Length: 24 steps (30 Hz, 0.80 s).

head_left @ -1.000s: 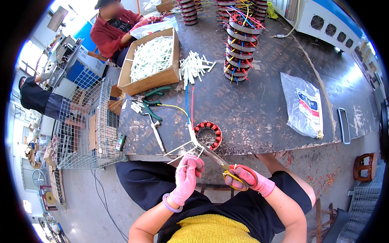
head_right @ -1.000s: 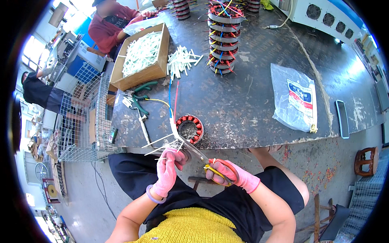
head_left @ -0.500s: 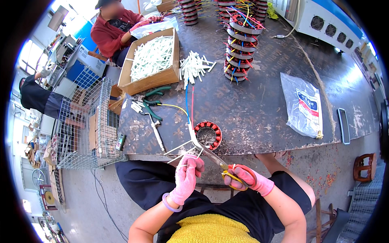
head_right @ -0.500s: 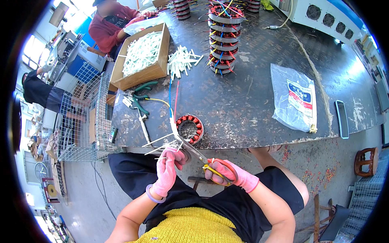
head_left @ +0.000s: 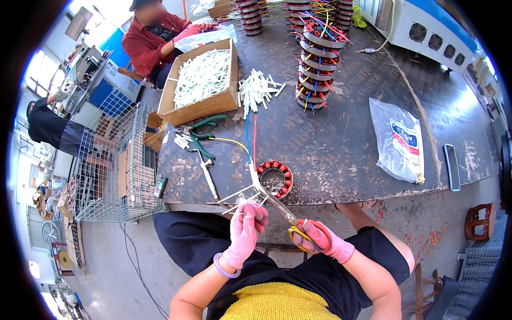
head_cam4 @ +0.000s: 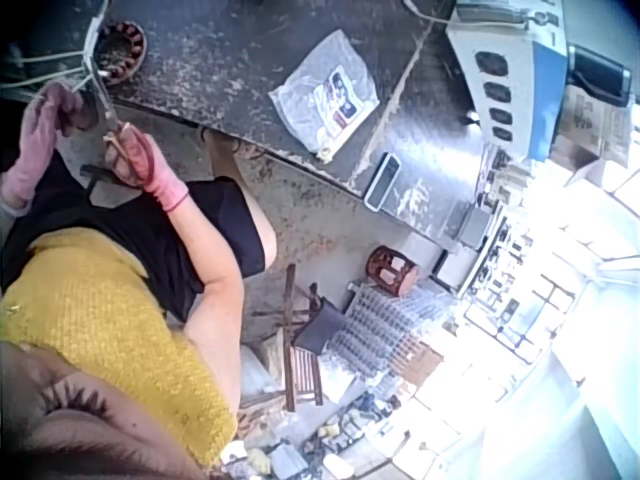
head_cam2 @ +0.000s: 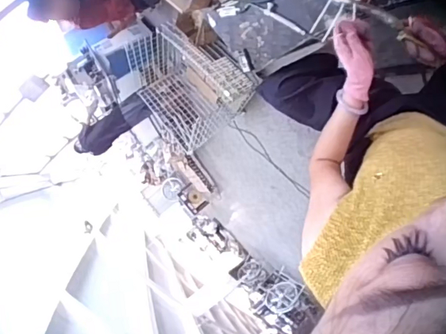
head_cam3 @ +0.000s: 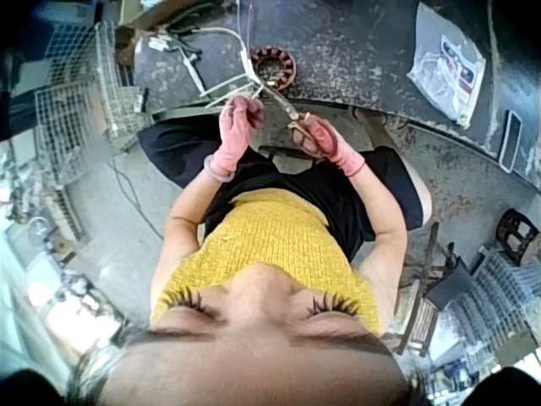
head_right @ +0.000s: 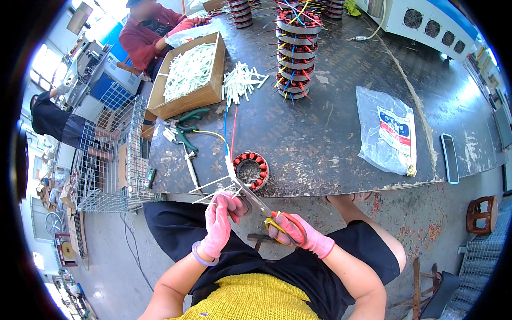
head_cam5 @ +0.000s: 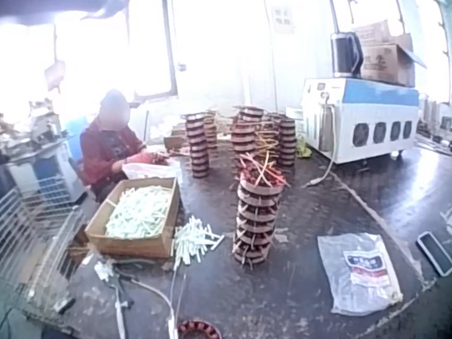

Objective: The person threads colored wires through the slots of a motor stator core, trims the excess wire length using scissors, and inserts small white plastic insulation strips into the stator slots by hand.

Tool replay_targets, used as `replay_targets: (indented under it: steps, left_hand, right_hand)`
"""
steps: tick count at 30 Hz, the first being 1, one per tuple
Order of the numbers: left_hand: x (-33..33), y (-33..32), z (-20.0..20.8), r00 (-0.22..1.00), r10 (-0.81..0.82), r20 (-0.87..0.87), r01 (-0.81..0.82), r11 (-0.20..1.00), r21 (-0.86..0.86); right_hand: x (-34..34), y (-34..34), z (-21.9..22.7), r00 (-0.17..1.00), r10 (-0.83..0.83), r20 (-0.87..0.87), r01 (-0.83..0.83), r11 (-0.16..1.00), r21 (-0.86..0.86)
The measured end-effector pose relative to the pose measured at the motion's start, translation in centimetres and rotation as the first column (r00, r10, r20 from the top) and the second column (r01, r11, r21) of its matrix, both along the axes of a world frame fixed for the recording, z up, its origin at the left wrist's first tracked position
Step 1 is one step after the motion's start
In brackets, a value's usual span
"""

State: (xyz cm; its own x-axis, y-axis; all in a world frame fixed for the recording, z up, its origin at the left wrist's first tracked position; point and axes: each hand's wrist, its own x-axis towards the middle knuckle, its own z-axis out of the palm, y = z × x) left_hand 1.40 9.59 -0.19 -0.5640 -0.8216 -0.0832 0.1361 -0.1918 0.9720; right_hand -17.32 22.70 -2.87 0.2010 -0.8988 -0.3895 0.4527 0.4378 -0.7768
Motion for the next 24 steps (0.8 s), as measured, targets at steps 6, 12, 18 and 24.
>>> replay_targets:
  steps: [6, 12, 18, 24]
  left_hand:
    - [-0.3, 0.1, 0.4, 0.999, 0.025, 0.032, -0.026, 0.999, 0.030]
    - [-0.3, 0.2, 0.1, 0.999, -0.013, 0.049, 0.011, 0.999, 0.045]
    - [-0.3, 0.1, -0.1, 1.000, -0.006, 0.029, 0.004, 0.998, 0.057]
    - [0.5, 0.2, 0.3, 0.998, -0.004, 0.058, 0.014, 0.986, -0.169]
  right_hand:
    - [0.3, 0.0, 0.4, 1.000, -0.003, -0.031, 0.000, 0.997, -0.079]
    - [1.0, -0.4, -1.2, 0.996, -0.021, 0.082, 0.034, 0.986, -0.163]
    - [0.9, -0.3, -2.1, 0.998, -0.065, -0.003, 0.064, 0.983, -0.172]
    - [0.4, 0.8, 1.7, 0.998, 0.023, -0.062, -0.029, 0.995, -0.098]
